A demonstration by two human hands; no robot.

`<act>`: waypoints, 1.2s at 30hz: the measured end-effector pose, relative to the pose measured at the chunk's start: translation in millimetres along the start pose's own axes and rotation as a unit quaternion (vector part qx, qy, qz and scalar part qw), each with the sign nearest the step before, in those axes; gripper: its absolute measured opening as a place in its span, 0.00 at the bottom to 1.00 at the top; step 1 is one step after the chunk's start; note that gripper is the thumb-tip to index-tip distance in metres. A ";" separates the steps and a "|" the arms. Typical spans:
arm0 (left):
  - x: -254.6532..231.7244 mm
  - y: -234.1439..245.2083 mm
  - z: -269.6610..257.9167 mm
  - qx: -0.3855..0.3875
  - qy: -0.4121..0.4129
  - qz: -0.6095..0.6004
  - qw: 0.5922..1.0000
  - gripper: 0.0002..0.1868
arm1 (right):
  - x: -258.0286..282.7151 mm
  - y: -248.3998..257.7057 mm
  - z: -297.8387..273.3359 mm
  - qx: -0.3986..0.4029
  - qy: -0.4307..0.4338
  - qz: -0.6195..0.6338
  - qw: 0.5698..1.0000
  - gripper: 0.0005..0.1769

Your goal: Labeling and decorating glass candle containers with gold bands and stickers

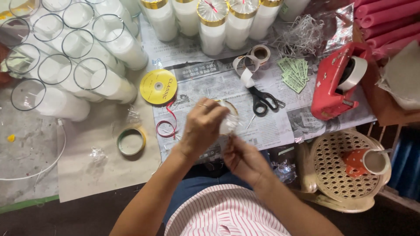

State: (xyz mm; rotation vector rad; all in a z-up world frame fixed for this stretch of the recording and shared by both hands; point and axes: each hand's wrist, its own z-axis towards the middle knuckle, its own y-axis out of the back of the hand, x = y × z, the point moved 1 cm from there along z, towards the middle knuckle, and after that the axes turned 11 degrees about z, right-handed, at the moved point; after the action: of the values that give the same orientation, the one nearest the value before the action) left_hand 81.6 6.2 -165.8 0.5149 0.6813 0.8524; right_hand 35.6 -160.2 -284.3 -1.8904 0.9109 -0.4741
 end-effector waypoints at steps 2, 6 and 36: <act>-18.2 2.0 11.5 -0.003 -0.026 0.008 1.000 0.08 | -23.0 5.6 -7.0 0.024 -0.045 0.086 0.995 0.08; -71.4 45.5 53.2 0.020 -0.167 -0.148 0.975 0.08 | -60.8 -4.7 -26.8 -0.022 -0.145 0.084 0.986 0.11; 2.7 24.1 -2.2 -0.045 -0.054 0.032 0.997 0.06 | 11.9 -115.9 -56.6 0.043 0.367 -0.754 0.543 0.19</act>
State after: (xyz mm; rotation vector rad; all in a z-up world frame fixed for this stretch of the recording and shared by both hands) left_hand 69.2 22.2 -152.4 0.4988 0.5278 0.9045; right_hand 51.7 -171.3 -156.3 -1.9028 -0.6687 -2.3856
